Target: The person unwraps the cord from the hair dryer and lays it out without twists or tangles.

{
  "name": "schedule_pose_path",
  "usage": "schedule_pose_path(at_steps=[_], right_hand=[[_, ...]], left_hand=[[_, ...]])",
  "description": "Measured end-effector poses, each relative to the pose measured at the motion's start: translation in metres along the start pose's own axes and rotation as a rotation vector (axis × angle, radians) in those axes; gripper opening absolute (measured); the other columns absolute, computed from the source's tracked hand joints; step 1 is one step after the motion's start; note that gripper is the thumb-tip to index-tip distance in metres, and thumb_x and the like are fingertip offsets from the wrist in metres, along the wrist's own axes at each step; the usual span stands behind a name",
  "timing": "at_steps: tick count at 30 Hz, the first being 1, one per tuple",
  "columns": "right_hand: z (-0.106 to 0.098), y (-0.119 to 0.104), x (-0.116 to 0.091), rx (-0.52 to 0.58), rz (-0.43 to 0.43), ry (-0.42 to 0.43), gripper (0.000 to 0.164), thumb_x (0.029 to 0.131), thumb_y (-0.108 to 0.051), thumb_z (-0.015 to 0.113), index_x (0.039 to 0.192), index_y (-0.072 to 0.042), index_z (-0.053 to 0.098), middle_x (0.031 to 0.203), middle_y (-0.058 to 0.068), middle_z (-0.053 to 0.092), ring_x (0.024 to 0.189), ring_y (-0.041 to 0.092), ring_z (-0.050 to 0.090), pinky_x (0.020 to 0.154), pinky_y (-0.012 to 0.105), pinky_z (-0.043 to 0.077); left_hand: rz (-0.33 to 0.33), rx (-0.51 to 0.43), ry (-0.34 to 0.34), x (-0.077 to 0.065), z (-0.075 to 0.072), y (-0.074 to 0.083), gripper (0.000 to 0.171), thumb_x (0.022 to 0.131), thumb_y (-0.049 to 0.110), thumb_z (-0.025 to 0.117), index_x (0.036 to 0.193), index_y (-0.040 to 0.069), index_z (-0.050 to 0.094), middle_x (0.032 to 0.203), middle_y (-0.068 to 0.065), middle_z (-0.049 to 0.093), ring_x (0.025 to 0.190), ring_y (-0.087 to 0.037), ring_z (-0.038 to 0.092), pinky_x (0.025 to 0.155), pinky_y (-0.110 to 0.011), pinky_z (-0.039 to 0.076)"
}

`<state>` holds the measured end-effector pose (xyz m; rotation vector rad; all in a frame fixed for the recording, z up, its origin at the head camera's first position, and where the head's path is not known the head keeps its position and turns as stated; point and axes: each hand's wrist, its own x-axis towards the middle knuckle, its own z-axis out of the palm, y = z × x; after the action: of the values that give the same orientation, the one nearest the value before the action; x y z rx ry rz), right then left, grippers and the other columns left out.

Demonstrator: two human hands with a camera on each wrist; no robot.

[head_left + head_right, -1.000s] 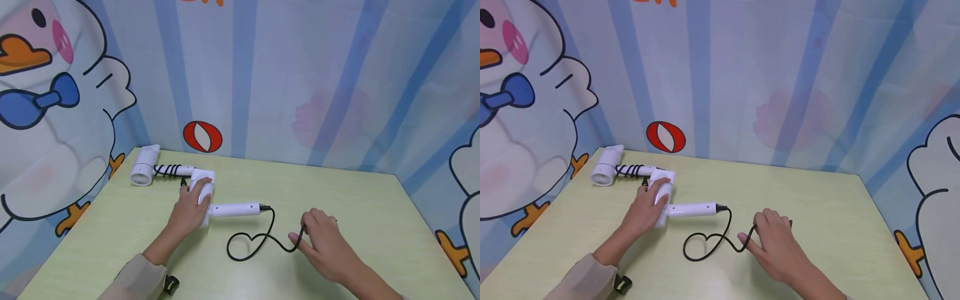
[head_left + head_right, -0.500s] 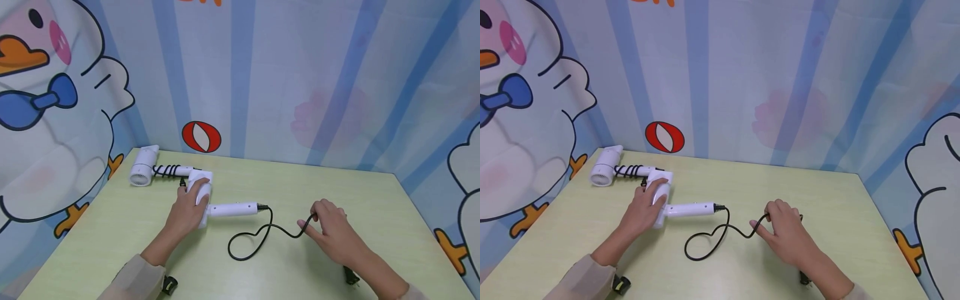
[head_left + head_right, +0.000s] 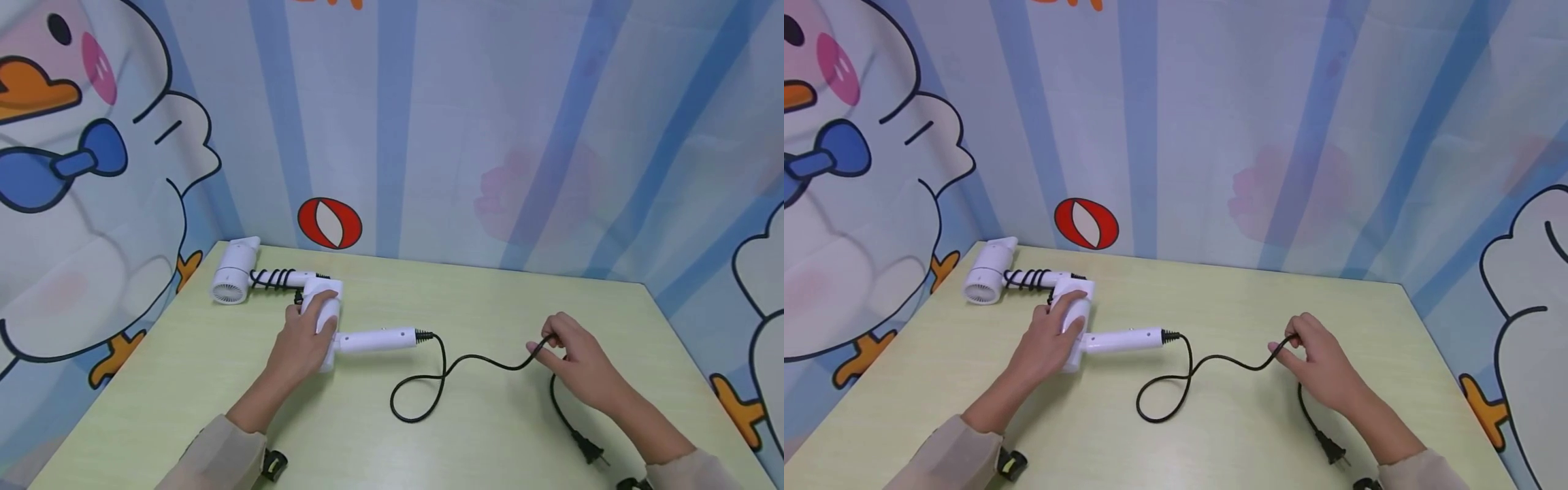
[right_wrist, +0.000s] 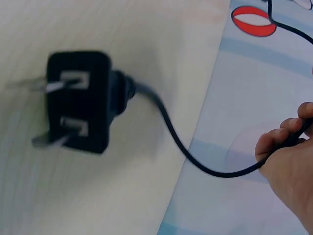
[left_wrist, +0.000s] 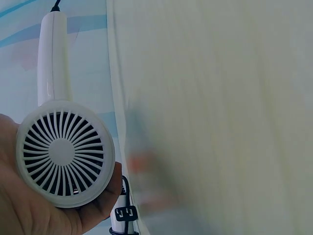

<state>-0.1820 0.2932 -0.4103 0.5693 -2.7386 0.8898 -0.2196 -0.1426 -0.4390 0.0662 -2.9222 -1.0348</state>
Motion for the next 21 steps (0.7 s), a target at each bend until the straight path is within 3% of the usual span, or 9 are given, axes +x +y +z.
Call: schedule_pose_path(at_steps=[4,8,16,21], right_hand=[[-0.009,0.02,-0.004,0.156,-0.071,0.016,0.016,0.106,-0.009,0.05,0.091,-0.013,0.051,0.088,0.001,0.042,0.079,0.012,0.039,0.064,0.031,0.034],[-0.019,0.041,-0.008,0.262,-0.102,0.037,0.021,0.107,0.001,0.039,0.101,-0.004,0.059,0.097,0.003,0.045,0.085,0.011,0.041,0.07,0.026,0.035],[-0.033,0.063,-0.014,-0.001,0.005,0.091,0.026,0.109,-0.014,0.044,0.112,-0.011,0.069,0.092,0.005,0.043,0.075,0.011,0.034,0.062,0.031,0.028],[-0.039,0.078,-0.018,-0.075,0.066,0.09,0.024,0.109,-0.021,0.048,0.116,-0.011,0.069,0.085,0.003,0.049,0.064,0.012,0.038,0.055,0.03,0.031]], left_hand=[[-0.013,-0.003,-0.011,0.001,-0.002,-0.002,0.048,0.105,0.04,0.047,0.152,0.04,0.036,0.133,-0.026,0.038,0.086,-0.036,0.059,0.064,-0.038,0.046],[-0.031,-0.001,-0.019,0.0,-0.005,-0.004,0.049,0.106,0.041,0.046,0.153,0.04,0.034,0.134,-0.026,0.038,0.088,-0.037,0.059,0.065,-0.039,0.046],[-0.043,0.011,-0.019,0.001,-0.011,-0.01,0.05,0.106,0.041,0.045,0.154,0.039,0.033,0.135,-0.026,0.038,0.092,-0.039,0.059,0.069,-0.043,0.047],[-0.044,0.021,-0.016,0.003,-0.013,-0.016,0.05,0.106,0.041,0.044,0.155,0.038,0.033,0.133,-0.027,0.038,0.088,-0.038,0.058,0.066,-0.041,0.046]])
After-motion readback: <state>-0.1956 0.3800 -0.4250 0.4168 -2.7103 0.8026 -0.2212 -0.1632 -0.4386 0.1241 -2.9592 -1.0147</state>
